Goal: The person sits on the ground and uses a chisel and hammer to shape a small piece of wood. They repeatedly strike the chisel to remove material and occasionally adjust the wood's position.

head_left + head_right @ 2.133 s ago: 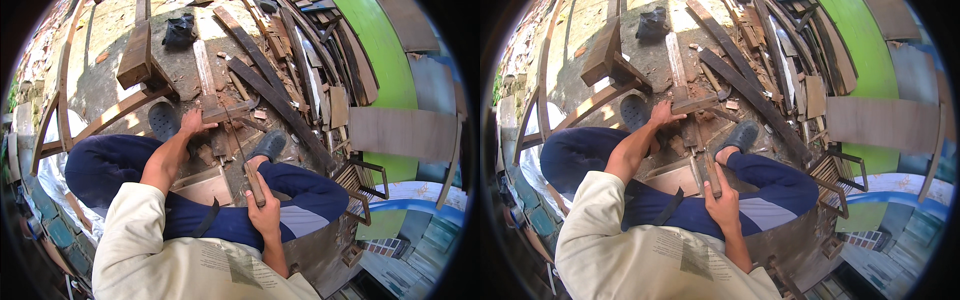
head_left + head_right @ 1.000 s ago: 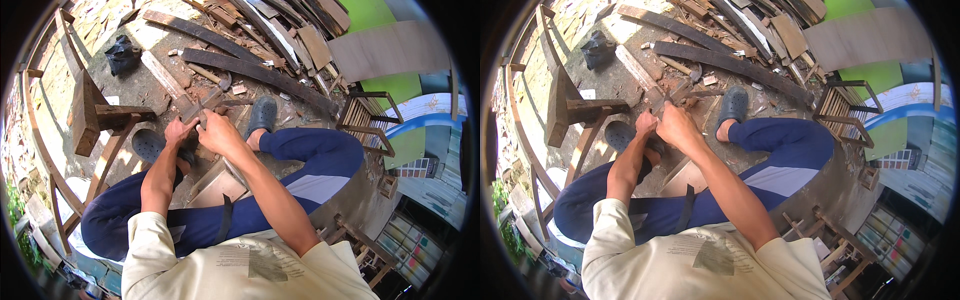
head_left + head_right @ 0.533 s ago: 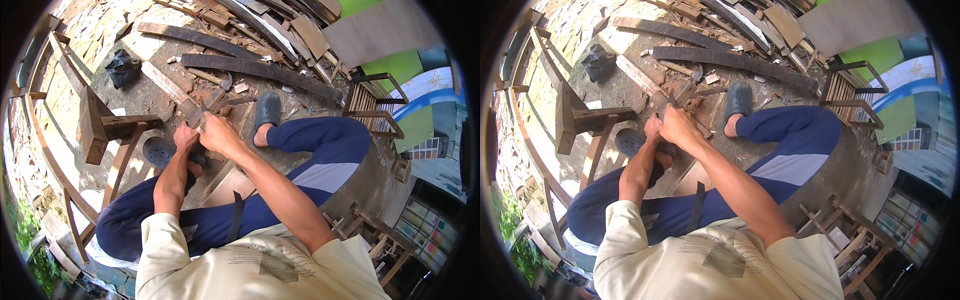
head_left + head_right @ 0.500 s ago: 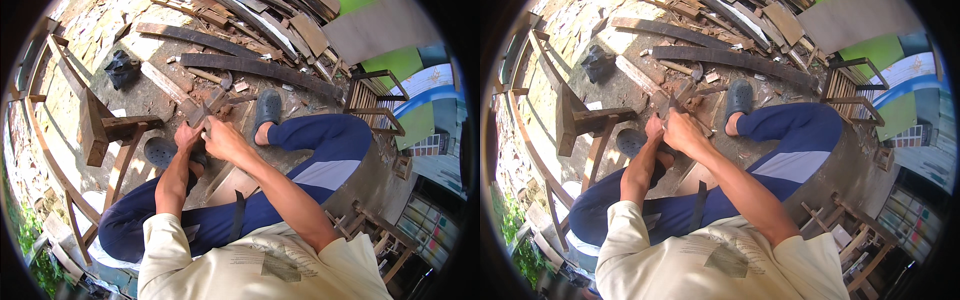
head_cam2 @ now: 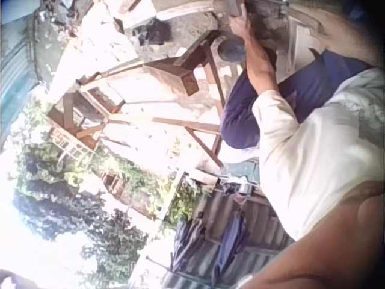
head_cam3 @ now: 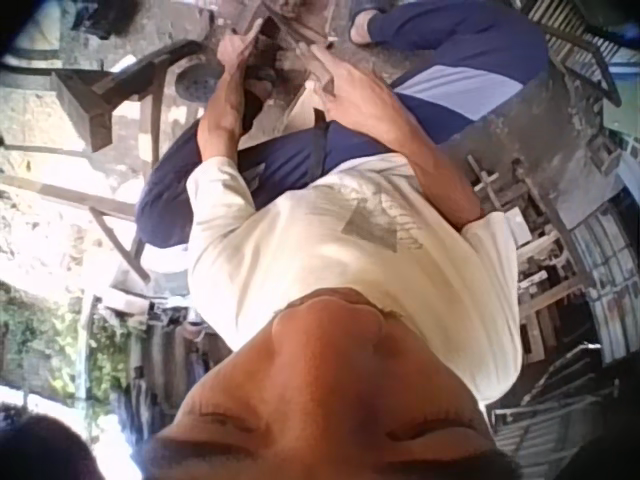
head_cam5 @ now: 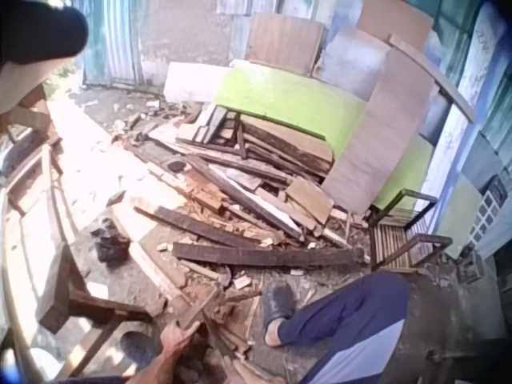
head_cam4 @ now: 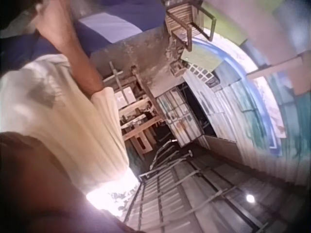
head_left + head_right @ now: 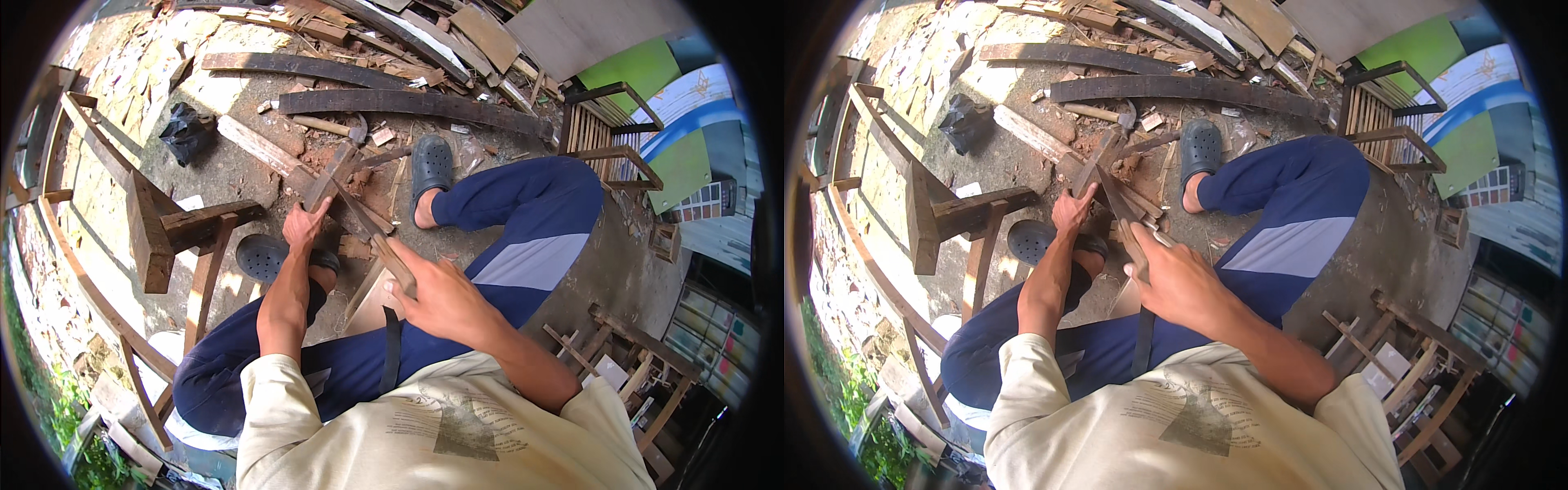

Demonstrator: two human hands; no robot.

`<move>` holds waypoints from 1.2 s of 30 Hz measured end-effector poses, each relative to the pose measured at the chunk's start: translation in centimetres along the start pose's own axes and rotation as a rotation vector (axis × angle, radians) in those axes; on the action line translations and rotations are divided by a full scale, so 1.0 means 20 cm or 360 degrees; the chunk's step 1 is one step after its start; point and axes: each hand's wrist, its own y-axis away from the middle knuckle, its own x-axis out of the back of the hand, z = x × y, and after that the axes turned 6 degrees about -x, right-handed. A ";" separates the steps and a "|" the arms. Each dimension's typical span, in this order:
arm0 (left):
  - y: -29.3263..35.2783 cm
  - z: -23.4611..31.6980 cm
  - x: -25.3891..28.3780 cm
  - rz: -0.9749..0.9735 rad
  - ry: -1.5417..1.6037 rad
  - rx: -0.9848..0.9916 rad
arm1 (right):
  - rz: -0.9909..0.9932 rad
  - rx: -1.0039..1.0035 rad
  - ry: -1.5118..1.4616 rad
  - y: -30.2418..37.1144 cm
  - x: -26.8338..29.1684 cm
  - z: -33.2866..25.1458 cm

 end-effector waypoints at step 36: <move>0.23 0.14 -0.16 0.0144 -0.0564 -0.0848 | 0.0409 0.0318 -0.0282 0.24 0.44 0.44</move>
